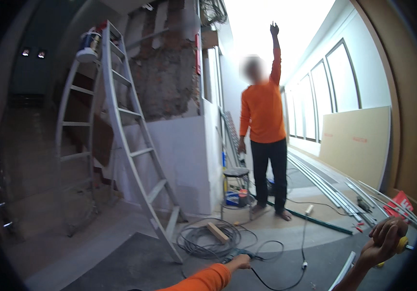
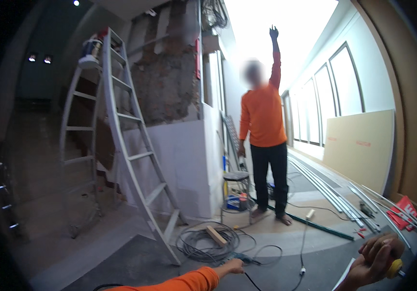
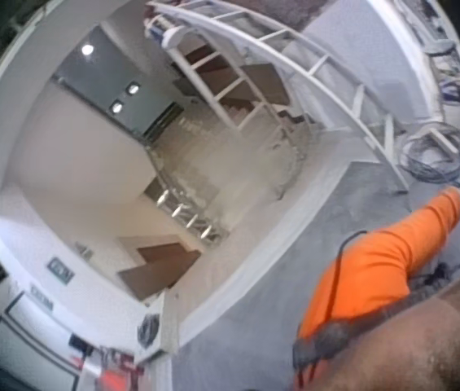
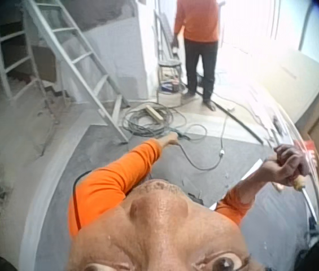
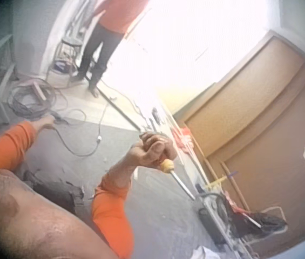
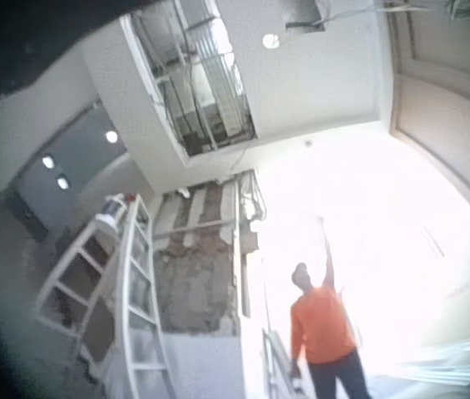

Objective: The person sits on the floor and uses a screwdriver to tighten the screws on an electrical plug, securing the wires inside. The person then picks up the plug and inspects the connection.

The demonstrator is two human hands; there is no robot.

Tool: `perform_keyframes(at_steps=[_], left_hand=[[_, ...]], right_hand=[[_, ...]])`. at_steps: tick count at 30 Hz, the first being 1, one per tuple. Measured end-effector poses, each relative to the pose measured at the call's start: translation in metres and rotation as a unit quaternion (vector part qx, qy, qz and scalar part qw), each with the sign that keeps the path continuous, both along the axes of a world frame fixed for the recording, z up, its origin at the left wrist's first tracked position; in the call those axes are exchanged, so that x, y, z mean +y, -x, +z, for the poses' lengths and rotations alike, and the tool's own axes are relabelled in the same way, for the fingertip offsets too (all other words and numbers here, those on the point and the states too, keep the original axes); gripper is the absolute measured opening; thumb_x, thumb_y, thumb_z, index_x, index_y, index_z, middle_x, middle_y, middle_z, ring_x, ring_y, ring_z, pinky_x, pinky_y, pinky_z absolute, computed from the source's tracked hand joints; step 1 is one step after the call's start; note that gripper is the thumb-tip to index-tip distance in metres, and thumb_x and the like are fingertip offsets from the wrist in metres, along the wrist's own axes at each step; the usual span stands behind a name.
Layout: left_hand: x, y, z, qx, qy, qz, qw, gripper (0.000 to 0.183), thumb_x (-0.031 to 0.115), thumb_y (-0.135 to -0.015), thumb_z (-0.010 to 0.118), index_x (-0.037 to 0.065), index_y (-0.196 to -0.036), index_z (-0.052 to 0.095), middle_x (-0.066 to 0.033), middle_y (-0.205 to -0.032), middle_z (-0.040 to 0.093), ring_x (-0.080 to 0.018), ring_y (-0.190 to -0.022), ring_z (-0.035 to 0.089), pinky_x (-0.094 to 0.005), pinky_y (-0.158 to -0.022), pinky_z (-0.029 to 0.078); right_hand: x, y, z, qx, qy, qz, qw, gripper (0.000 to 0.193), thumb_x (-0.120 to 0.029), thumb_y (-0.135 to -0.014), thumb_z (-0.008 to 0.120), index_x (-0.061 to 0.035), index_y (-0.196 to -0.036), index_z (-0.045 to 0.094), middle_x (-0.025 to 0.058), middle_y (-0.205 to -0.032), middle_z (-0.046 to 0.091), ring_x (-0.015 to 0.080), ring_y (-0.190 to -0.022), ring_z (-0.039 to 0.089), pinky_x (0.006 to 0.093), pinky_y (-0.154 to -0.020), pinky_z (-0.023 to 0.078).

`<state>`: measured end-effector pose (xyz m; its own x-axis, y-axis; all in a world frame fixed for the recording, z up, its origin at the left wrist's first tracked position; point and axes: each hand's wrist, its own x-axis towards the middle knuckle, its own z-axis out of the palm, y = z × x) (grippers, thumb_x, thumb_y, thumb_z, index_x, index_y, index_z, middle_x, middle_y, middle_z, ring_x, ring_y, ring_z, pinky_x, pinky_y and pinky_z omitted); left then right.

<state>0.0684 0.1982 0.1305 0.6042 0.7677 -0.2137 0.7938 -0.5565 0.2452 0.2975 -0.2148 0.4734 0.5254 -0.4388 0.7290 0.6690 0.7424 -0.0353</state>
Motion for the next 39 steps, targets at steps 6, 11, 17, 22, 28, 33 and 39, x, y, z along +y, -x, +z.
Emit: perform_keyframes(at_steps=[6,11,17,22,28,33,39], left_hand=[[-0.017,0.032,0.045,0.007,0.115,0.029,0.993,0.049,0.042,-0.086,0.077,0.002,-0.114,0.073,-0.0190,-0.111,0.073,-0.0347,-0.108,0.068,-0.0464,-0.087,0.052],[-0.017,0.044,0.030,-0.023,0.113,0.017,0.993,0.038,0.034,-0.088,0.077,-0.001,-0.101,0.073,-0.0155,-0.088,0.072,-0.0285,-0.080,0.071,-0.0416,-0.069,0.053],[-0.037,0.021,0.043,0.025,0.157,0.068,0.985,0.048,0.038,-0.084,0.079,-0.001,-0.112,0.074,-0.0210,-0.109,0.074,-0.0350,-0.103,0.070,-0.0448,-0.090,0.054],[-0.057,0.024,0.047,0.049,-0.007,0.046,0.998,0.054,0.045,-0.089,0.072,-0.003,-0.114,0.074,-0.0253,-0.117,0.072,-0.0399,-0.113,0.068,-0.0463,-0.095,0.053],[-0.022,0.001,0.040,0.141,0.033,-0.012,0.989,0.047,0.043,-0.091,0.070,-0.003,-0.097,0.077,-0.0195,-0.099,0.075,-0.0347,-0.096,0.073,-0.0437,-0.084,0.055],[-0.035,0.002,0.037,0.102,0.105,0.012,0.989,0.043,0.039,-0.093,0.069,-0.004,-0.091,0.075,-0.0156,-0.090,0.075,-0.0298,-0.083,0.072,-0.0417,-0.075,0.055],[-0.021,0.012,0.029,0.059,0.189,0.012,0.980,0.043,0.038,-0.094,0.073,-0.005,-0.097,0.073,-0.0158,-0.089,0.072,-0.0271,-0.078,0.069,-0.0400,-0.070,0.055]], right_hand=[[0.019,-0.007,-0.006,-0.002,-0.013,0.057,0.998,0.025,-0.019,-0.102,0.058,-0.0118,-0.082,0.045,-0.0028,-0.064,0.036,0.0056,-0.049,0.031,0.0226,-0.044,0.028],[0.018,-0.021,-0.014,0.039,-0.014,0.078,0.996,0.023,-0.021,-0.102,0.060,-0.0113,-0.085,0.048,-0.0029,-0.063,0.036,0.0058,-0.049,0.032,0.0220,-0.043,0.029],[-0.001,-0.029,-0.003,-0.027,-0.026,0.094,0.995,0.022,-0.022,-0.102,0.061,-0.0113,-0.087,0.049,-0.0037,-0.060,0.035,0.0059,-0.049,0.033,0.0230,-0.041,0.031],[-0.019,-0.016,0.014,-0.045,-0.033,0.039,0.998,0.023,-0.021,-0.105,0.055,-0.0123,-0.086,0.047,-0.0028,-0.063,0.036,0.0066,-0.049,0.035,0.0229,-0.040,0.033],[-0.033,-0.009,0.020,-0.041,-0.023,-0.001,0.999,0.026,-0.025,-0.106,0.053,-0.0123,-0.084,0.047,-0.0016,-0.063,0.037,0.0075,-0.049,0.038,0.0220,-0.041,0.034],[-0.039,-0.007,0.027,-0.039,-0.012,-0.026,0.999,0.029,-0.024,-0.106,0.050,-0.0117,-0.080,0.046,-0.0001,-0.063,0.037,0.0092,-0.049,0.038,0.0227,-0.041,0.033],[-0.038,-0.004,0.029,-0.060,0.000,-0.020,0.998,0.028,-0.025,-0.105,0.051,-0.0085,-0.082,0.049,0.0005,-0.061,0.036,0.0096,-0.047,0.036,0.0235,-0.040,0.032]])
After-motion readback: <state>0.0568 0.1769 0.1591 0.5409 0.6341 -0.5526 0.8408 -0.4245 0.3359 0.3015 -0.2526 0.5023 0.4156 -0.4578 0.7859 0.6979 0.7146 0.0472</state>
